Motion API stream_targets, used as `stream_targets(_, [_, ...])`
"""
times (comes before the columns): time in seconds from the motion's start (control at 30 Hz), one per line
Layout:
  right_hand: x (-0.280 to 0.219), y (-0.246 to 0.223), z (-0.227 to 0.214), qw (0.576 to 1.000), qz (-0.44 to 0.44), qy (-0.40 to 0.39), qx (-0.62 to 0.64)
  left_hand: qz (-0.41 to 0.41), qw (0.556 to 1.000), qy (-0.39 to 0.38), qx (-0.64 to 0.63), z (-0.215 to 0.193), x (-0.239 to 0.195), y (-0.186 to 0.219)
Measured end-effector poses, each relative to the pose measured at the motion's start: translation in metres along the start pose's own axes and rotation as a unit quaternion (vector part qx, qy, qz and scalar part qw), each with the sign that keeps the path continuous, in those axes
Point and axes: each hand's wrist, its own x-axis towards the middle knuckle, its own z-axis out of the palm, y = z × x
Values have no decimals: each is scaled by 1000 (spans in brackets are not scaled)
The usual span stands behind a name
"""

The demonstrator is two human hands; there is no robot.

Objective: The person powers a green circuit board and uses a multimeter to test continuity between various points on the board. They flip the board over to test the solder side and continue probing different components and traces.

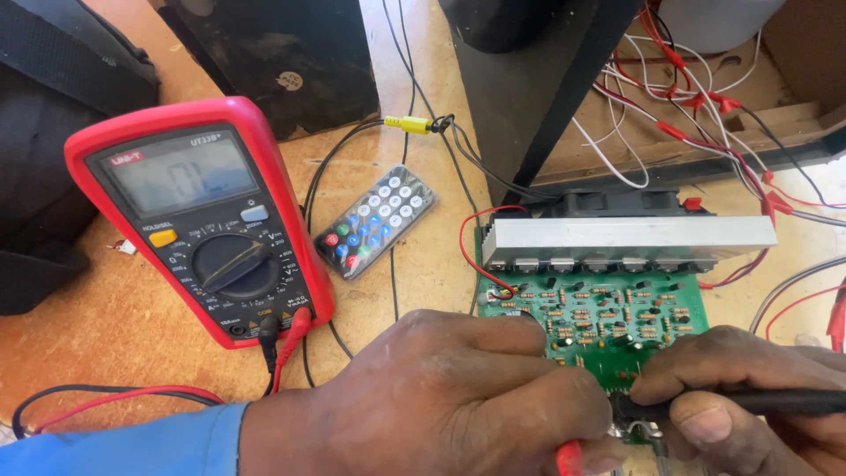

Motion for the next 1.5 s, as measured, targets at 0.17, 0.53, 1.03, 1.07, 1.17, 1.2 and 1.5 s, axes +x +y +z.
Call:
stream_targets(0.17, [-5, 10, -2, 1000, 0, 2, 12, 7, 999, -18, 27, 1, -4, -5])
stream_targets(0.53, [-9, 78, -41, 991, 37, -95, 83, 98, 985, 71, 125, -11, -10, 4])
stream_targets(1.03, [0, 36, -45, 939, -194, -162, -234, 47, 985, 125, 104, -22, 0, 24])
stream_targets(1.07, [4, 14, -36, 938, -195, -161, -236, 48, 985, 126, 105, -22, 1, 26])
stream_targets(1.17, [10, -22, -18, 929, -285, -64, -228, 28, 985, 142, 96, -22, 3, 33])
stream_targets(1.2, [9, -15, -20, 920, -296, -114, -231, 17, 984, 150, 91, -22, 2, 35])
stream_targets(1.5, [3, -30, -8, 908, -314, -114, -255, 91, 966, 211, 115, -14, 0, 24])
